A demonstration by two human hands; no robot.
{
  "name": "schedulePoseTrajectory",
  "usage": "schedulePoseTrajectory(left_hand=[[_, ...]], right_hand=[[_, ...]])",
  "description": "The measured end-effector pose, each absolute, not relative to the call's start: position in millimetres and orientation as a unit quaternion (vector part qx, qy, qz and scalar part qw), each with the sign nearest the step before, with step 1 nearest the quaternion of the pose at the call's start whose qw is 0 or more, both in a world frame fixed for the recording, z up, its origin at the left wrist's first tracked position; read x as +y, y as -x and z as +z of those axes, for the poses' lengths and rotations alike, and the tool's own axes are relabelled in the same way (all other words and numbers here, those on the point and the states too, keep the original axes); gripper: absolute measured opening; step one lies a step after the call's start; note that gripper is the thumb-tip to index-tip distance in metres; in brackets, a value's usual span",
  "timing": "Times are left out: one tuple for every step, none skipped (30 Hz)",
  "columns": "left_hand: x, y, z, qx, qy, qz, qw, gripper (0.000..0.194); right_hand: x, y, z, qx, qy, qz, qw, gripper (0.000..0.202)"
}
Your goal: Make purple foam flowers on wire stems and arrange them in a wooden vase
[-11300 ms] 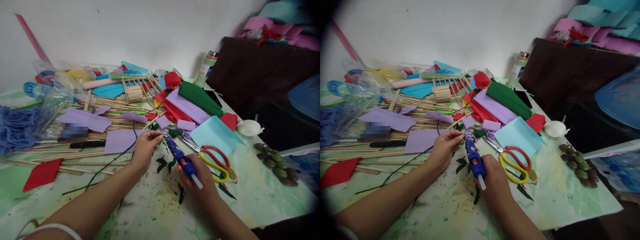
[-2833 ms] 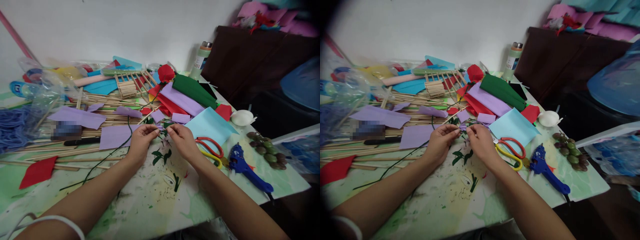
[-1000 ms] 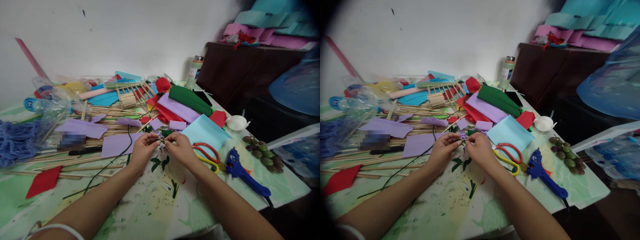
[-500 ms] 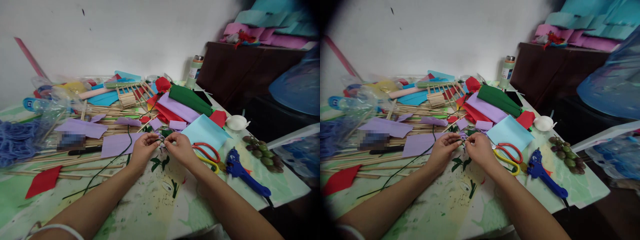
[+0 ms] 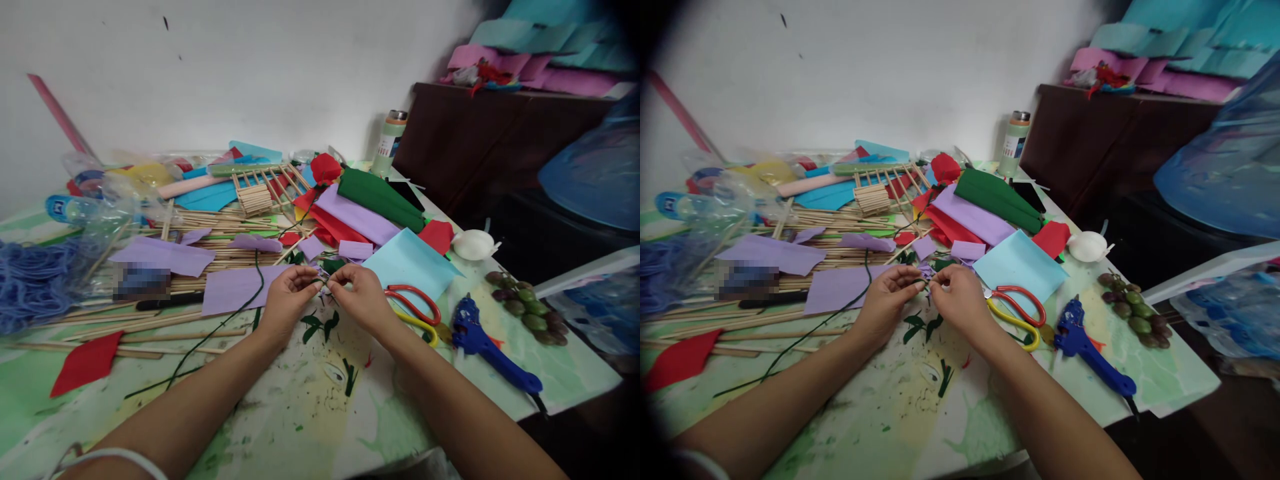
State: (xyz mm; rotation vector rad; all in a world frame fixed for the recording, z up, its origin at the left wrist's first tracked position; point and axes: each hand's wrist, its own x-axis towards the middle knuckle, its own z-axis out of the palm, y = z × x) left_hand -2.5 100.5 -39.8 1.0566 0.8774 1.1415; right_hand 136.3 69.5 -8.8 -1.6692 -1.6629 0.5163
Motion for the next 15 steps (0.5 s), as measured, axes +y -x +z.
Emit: schedulePoseTrajectory(left_hand=[[100.5, 2.8, -40.0, 0.382, -0.461, 0.498, 0.627, 0.026], [100.6, 3.1, -40.4, 0.380, -0.461, 0.498, 0.628, 0.026], [100.7, 3.5, -40.9, 0.377, -0.460, 0.499, 0.630, 0.026], [100.8, 3.9, -41.5, 0.373, -0.458, 0.500, 0.633, 0.025], [100.9, 4.4, -42.1, 0.369, -0.455, 0.501, 0.637, 0.025], [101.0, 4.8, -42.6, 0.365, -0.452, 0.500, 0.642, 0.024], [100.9, 5.1, -42.9, 0.362, -0.449, 0.499, 0.647, 0.024], [100.8, 5.4, -43.1, 0.359, -0.446, 0.498, 0.651, 0.024], [100.6, 5.6, -43.2, 0.357, -0.444, 0.497, 0.655, 0.023], [100.5, 5.6, -43.1, 0.356, -0.442, 0.496, 0.657, 0.023], [100.4, 5.5, -42.9, 0.356, -0.442, 0.496, 0.657, 0.023], [100.3, 5.3, -42.7, 0.358, -0.442, 0.496, 0.656, 0.023], [100.3, 5.0, -42.5, 0.360, -0.444, 0.495, 0.654, 0.024], [100.4, 4.7, -42.4, 0.364, -0.447, 0.494, 0.651, 0.026], [100.5, 4.3, -42.2, 0.367, -0.450, 0.493, 0.648, 0.027]], right_hand=[[69.7, -136.4, -8.7, -0.644, 0.647, 0.200, 0.356, 0.010], [69.9, -136.5, -8.6, -0.644, 0.647, 0.202, 0.355, 0.010], [70.0, -136.6, -8.4, -0.644, 0.647, 0.202, 0.354, 0.010], [70.1, -136.8, -8.1, -0.646, 0.647, 0.201, 0.352, 0.010], [70.2, -136.9, -7.9, -0.648, 0.646, 0.200, 0.349, 0.011], [70.1, -137.1, -7.7, -0.651, 0.645, 0.200, 0.348, 0.011], [70.1, -137.2, -7.6, -0.653, 0.643, 0.199, 0.347, 0.012], [70.0, -137.2, -7.7, -0.655, 0.641, 0.199, 0.347, 0.013], [70.0, -137.3, -7.9, -0.657, 0.638, 0.198, 0.348, 0.014], [69.9, -137.4, -8.2, -0.660, 0.636, 0.197, 0.348, 0.014], [69.9, -137.4, -8.7, -0.662, 0.634, 0.196, 0.349, 0.014], [69.9, -137.5, -9.2, -0.663, 0.633, 0.195, 0.350, 0.014], [69.9, -137.5, -9.7, -0.663, 0.633, 0.195, 0.349, 0.014], [69.9, -137.6, -10.1, -0.663, 0.633, 0.195, 0.349, 0.014], [69.9, -137.7, -10.4, -0.662, 0.634, 0.195, 0.349, 0.013]])
